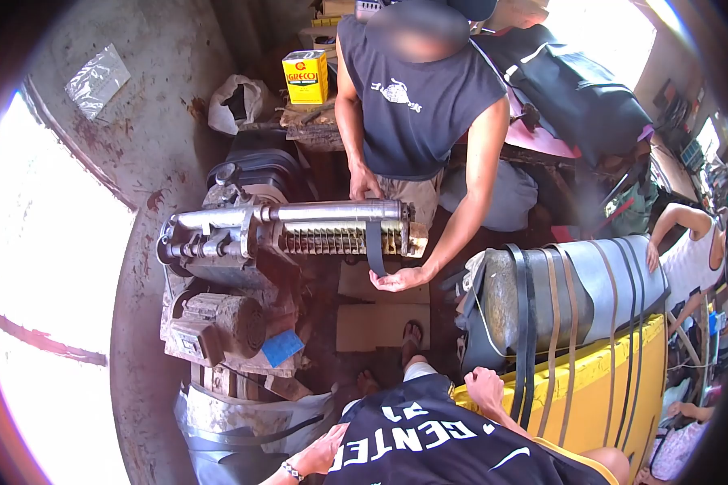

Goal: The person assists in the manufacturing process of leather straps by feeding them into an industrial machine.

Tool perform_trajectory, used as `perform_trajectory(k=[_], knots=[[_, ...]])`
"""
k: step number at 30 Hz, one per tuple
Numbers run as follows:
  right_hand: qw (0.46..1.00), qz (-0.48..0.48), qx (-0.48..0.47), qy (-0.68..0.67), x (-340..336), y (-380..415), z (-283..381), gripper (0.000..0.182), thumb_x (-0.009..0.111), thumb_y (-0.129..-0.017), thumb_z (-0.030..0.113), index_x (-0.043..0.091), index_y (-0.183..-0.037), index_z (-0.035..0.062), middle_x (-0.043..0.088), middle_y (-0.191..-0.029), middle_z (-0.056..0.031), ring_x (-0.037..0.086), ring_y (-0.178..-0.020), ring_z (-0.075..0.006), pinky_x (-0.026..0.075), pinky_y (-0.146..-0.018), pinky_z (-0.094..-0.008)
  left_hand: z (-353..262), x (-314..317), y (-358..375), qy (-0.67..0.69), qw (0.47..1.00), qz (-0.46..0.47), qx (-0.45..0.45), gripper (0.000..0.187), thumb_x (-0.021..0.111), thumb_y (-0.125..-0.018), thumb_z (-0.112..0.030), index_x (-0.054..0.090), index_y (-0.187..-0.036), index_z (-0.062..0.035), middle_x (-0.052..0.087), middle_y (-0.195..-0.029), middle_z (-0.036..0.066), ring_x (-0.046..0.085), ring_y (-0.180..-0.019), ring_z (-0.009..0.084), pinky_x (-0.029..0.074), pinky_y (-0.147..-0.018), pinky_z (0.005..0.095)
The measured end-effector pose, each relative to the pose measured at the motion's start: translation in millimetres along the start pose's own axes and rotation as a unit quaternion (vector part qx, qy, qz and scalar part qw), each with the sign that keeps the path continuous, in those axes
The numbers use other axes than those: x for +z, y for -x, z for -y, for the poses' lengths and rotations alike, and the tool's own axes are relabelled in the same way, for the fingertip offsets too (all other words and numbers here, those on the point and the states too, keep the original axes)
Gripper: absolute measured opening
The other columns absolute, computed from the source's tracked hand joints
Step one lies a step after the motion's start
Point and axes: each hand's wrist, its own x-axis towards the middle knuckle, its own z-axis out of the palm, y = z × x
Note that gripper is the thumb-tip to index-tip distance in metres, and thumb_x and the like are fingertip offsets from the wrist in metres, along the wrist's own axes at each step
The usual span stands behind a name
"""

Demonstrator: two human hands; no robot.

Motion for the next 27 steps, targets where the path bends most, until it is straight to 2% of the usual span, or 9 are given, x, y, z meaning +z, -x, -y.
perform_trajectory(k=[6,10,15,27], knots=[[1.000,0.004,0.000,-0.002,3,-1,-3,0.033,0.059,-0.091,0.031,0.076,-0.091,0.0023,0.074,-0.093,-0.0243,0.072,-0.087,-0.0448,0.057,-0.082,-0.0535,-13,-5,9,0.009,1.000,0.003,-0.009,0.066,0.053,-0.103,-0.021,0.028,-0.160,0.0020,0.027,-0.167,0.022,0.022,-0.157,0.0367,0.019,-0.128,0.0414],[1.000,0.008,0.009,-0.001,1,-1,-1,0.033,0.059,-0.091,0.031,0.076,-0.092,0.0028,0.074,-0.093,-0.0242,0.072,-0.087,-0.0447,0.057,-0.082,-0.0533,-54,-24,4,-0.013,0.993,0.060,-0.096,0.068,0.051,-0.103,-0.017,0.022,-0.161,0.0041,0.021,-0.169,0.024,0.019,-0.158,0.0362,0.019,-0.128,0.0396],[1.000,0.010,0.012,0.000,2,0,-2,0.033,0.060,-0.091,0.031,0.077,-0.092,0.0032,0.074,-0.093,-0.0244,0.072,-0.088,-0.0446,0.057,-0.082,-0.0531,-12,-6,5,-0.016,0.999,0.032,-0.006,0.073,0.054,-0.101,-0.019,0.021,-0.161,0.0040,0.019,-0.170,0.024,0.017,-0.158,0.0365,0.019,-0.128,0.0413],[1.000,0.005,0.012,0.003,1,0,-1,0.033,0.060,-0.091,0.032,0.076,-0.092,0.0035,0.074,-0.093,-0.0243,0.072,-0.088,-0.0447,0.057,-0.082,-0.0530,1,-2,-3,-0.005,1.000,0.009,0.007,0.079,0.060,-0.097,-0.024,0.021,-0.161,0.0035,0.022,-0.167,0.024,0.021,-0.156,0.0378,0.021,-0.127,0.0430]])
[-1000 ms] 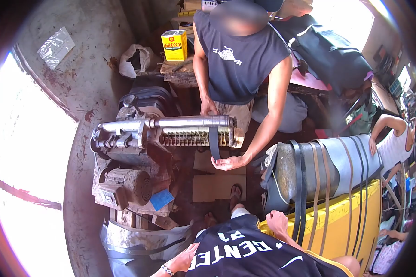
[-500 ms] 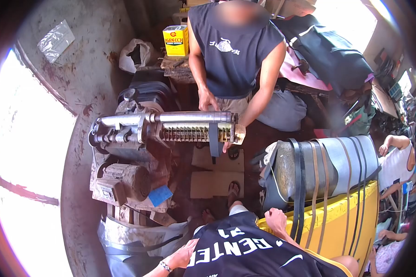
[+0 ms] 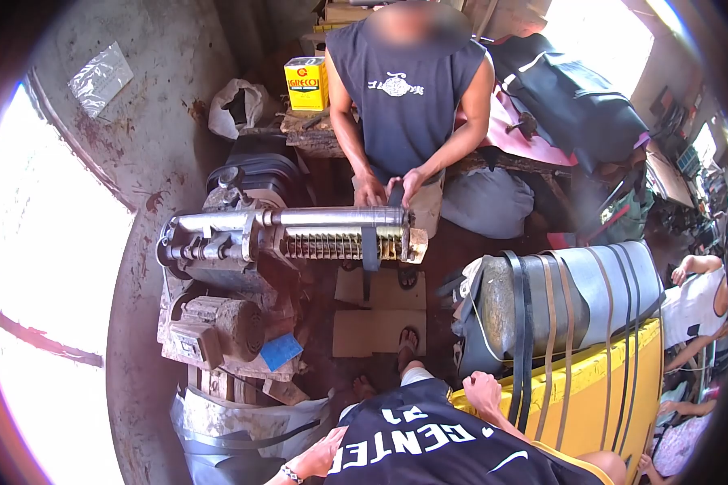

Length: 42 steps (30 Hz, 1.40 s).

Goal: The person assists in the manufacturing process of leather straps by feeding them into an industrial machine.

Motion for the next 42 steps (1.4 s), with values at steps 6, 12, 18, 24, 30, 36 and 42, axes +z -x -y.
perform_trajectory(k=[6,12,18,24,30,36,42], knots=[[1.000,0.003,-0.004,0.000,-1,0,0,0.032,0.060,-0.091,0.031,0.076,-0.091,0.0032,0.074,-0.093,-0.0242,0.072,-0.087,-0.0446,0.057,-0.082,-0.0535,4,1,3,0.001,1.000,-0.003,0.002,0.083,0.062,-0.095,-0.027,0.022,-0.161,0.0033,0.024,-0.166,0.024,0.023,-0.155,0.0385,0.022,-0.126,0.0439],[1.000,-0.002,-0.004,0.001,-3,2,2,0.033,0.060,-0.091,0.031,0.076,-0.091,0.0028,0.074,-0.093,-0.0242,0.072,-0.087,-0.0447,0.057,-0.081,-0.0535,6,2,0,0.005,1.000,-0.009,0.006,0.086,0.065,-0.093,-0.030,0.022,-0.161,0.0031,0.026,-0.165,0.025,0.025,-0.154,0.0392,0.023,-0.126,0.0448],[1.000,-0.026,0.003,-0.016,-1,1,2,0.031,0.063,-0.089,0.030,0.077,-0.092,0.0017,0.074,-0.093,-0.0254,0.072,-0.088,-0.0455,0.057,-0.082,-0.0533,7,3,-5,0.008,1.000,-0.015,0.013,0.090,0.068,-0.092,-0.033,0.023,-0.161,0.0029,0.028,-0.164,0.025,0.027,-0.153,0.0399,0.024,-0.126,0.0457],[0.997,-0.065,0.003,-0.035,-4,6,5,0.033,0.061,-0.090,0.030,0.076,-0.090,0.0013,0.073,-0.091,-0.0255,0.071,-0.086,-0.0463,0.057,-0.081,-0.0540,15,6,-5,0.026,0.999,-0.022,0.032,0.093,0.071,-0.090,-0.036,0.023,-0.160,0.0026,0.030,-0.163,0.025,0.029,-0.152,0.0405,0.025,-0.125,0.0466],[0.991,-0.109,-0.061,-0.042,10,2,-7,0.030,0.059,-0.088,0.028,0.069,-0.080,0.0005,0.069,-0.084,-0.0264,0.066,-0.082,-0.0498,0.052,-0.075,-0.0564,-13,-2,8,-0.010,0.994,-0.048,0.103,0.112,0.083,-0.076,-0.042,0.025,-0.159,0.0043,0.037,-0.157,0.026,0.037,-0.146,0.0422,0.030,-0.122,0.0491],[0.986,-0.034,-0.119,0.115,53,-63,-66,0.032,0.058,-0.086,0.030,0.067,-0.079,0.0002,0.067,-0.083,-0.0235,0.062,-0.079,-0.0470,0.048,-0.074,-0.0573,20,43,9,-0.089,0.994,-0.057,0.004,0.143,0.099,-0.050,-0.037,0.018,-0.163,-0.0055,0.025,-0.167,0.018,0.029,-0.151,0.0371,0.037,-0.117,0.0562],[0.976,0.009,-0.136,0.167,65,-85,-76,0.033,0.058,-0.085,0.030,0.067,-0.080,-0.0004,0.068,-0.085,-0.0245,0.063,-0.082,-0.0476,0.048,-0.074,-0.0573,16,73,25,-0.014,0.991,-0.132,-0.022,0.124,0.095,-0.054,-0.029,0.031,-0.157,-0.0034,0.028,-0.165,0.016,0.027,-0.153,0.0350,0.035,-0.119,0.0622]])
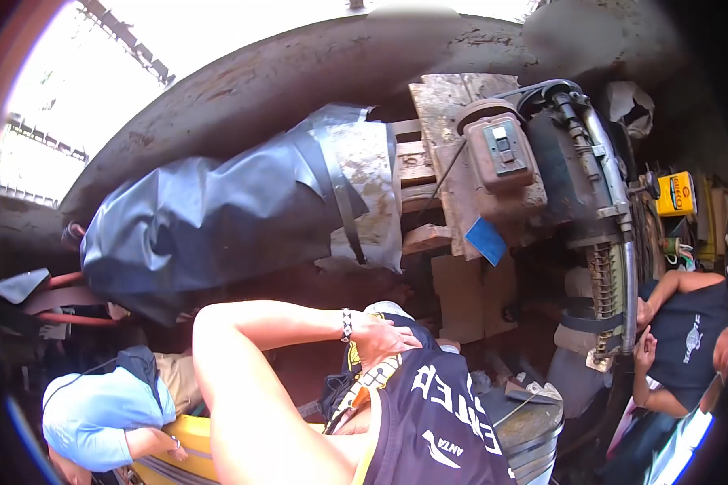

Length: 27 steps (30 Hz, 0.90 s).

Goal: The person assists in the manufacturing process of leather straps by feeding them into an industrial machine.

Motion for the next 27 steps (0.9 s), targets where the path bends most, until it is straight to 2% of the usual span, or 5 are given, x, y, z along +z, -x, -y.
perform_trajectory(k=[8,13,17,21,27], knots=[[0.987,-0.075,0.054,-0.131,-59,58,55,0.034,0.059,-0.085,0.031,0.068,-0.082,-0.0014,0.069,-0.089,-0.0257,0.065,-0.087,-0.0485,0.050,-0.078,-0.0567,-18,-29,28,0.003,1.000,-0.002,0.021,0.107,0.086,-0.068,-0.037,0.036,-0.155,-0.0007,0.034,-0.162,0.023,0.035,-0.148,0.0411,0.033,-0.121,0.0500],[0.968,-0.095,0.113,-0.204,-80,61,67,0.031,0.060,-0.089,0.031,0.072,-0.085,0.0021,0.072,-0.087,-0.0238,0.070,-0.086,-0.0454,0.055,-0.079,-0.0534,-35,-52,23,-0.080,0.992,0.088,-0.046,0.085,0.076,-0.082,-0.027,0.040,-0.156,-0.0064,0.034,-0.163,0.019,0.036,-0.149,0.0379,0.034,-0.121,0.0475],[0.941,-0.097,0.150,-0.287,-78,63,64,0.029,0.063,-0.090,0.033,0.076,-0.094,0.0065,0.075,-0.093,-0.0197,0.073,-0.090,-0.0406,0.057,-0.082,-0.0482,-72,-76,17,-0.220,0.968,0.113,-0.049,0.083,0.071,-0.076,-0.007,0.042,-0.153,-0.0072,0.038,-0.163,0.015,0.045,-0.143,0.0359,0.045,-0.110,0.0476],[0.873,-0.125,0.043,-0.470,-63,18,68,0.022,0.071,-0.090,0.025,0.075,-0.099,0.0055,0.076,-0.093,-0.0148,0.073,-0.089,-0.0257,0.057,-0.081,-0.0366,-73,-119,-1,-0.305,0.915,0.163,-0.209,0.114,0.088,-0.059,-0.065,0.048,-0.152,-0.0115,0.053,-0.148,0.019,0.052,-0.137,0.0360,0.045,-0.110,0.0491],[0.830,-0.136,-0.067,-0.537,-119,-43,138,0.026,0.071,-0.093,0.019,0.071,-0.111,0.0002,0.077,-0.098,-0.0125,0.074,-0.086,-0.0190,0.058,-0.081,-0.0320,-107,-145,-54,-0.247,0.945,-0.173,-0.130,0.069,0.075,-0.089,-0.043,0.056,-0.142,-0.0019,0.063,-0.135,0.020,0.059,-0.127,0.0360,0.047,-0.108,0.0446]])
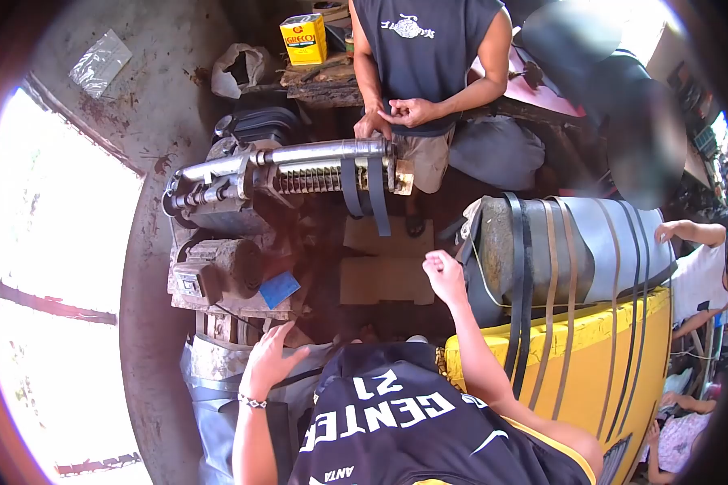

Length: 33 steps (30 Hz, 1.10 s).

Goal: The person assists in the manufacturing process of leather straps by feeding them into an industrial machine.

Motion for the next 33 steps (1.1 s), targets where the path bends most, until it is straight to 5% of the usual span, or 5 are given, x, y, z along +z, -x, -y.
perform_trajectory(k=[3,11,22,33], knots=[[0.999,-0.039,0.010,0.030,12,-19,17,0.023,0.070,-0.092,0.017,0.071,-0.108,0.0007,0.076,-0.095,-0.0124,0.074,-0.085,-0.0198,0.058,-0.081,-0.0334,-19,15,-5,0.141,0.988,0.016,-0.062,0.067,0.076,-0.090,-0.041,0.057,-0.140,-0.0002,0.065,-0.132,0.021,0.061,-0.125,0.0360,0.048,-0.106,0.0446],[0.998,-0.038,0.040,-0.012,45,-27,25,0.026,0.070,-0.091,0.025,0.072,-0.105,0.0039,0.077,-0.093,-0.0142,0.076,-0.088,-0.0251,0.059,-0.081,-0.0352,7,107,5,0.208,0.972,0.097,-0.049,0.056,0.076,-0.089,-0.039,0.067,-0.128,0.0006,0.073,-0.114,0.024,0.071,-0.107,0.0368,0.055,-0.093,0.0416],[0.992,-0.115,-0.051,-0.006,71,-46,68,0.020,0.071,-0.093,0.015,0.070,-0.105,-0.0012,0.075,-0.093,-0.0115,0.071,-0.079,-0.0167,0.058,-0.075,-0.0306,81,101,-51,0.196,0.979,-0.027,-0.052,0.049,0.074,-0.092,-0.036,0.068,-0.127,-0.0017,0.074,-0.112,0.021,0.074,-0.099,0.0320,0.058,-0.087,0.0423],[0.992,-0.121,-0.016,0.024,66,-24,58,0.019,0.073,-0.090,0.014,0.072,-0.102,-0.0004,0.076,-0.089,-0.0101,0.072,-0.079,-0.0166,0.058,-0.077,-0.0308,107,110,-70,0.191,0.980,0.044,-0.037,0.050,0.075,-0.090,-0.038,0.070,-0.125,-0.0031,0.075,-0.109,0.021,0.074,-0.101,0.0333,0.058,-0.088,0.0426]])
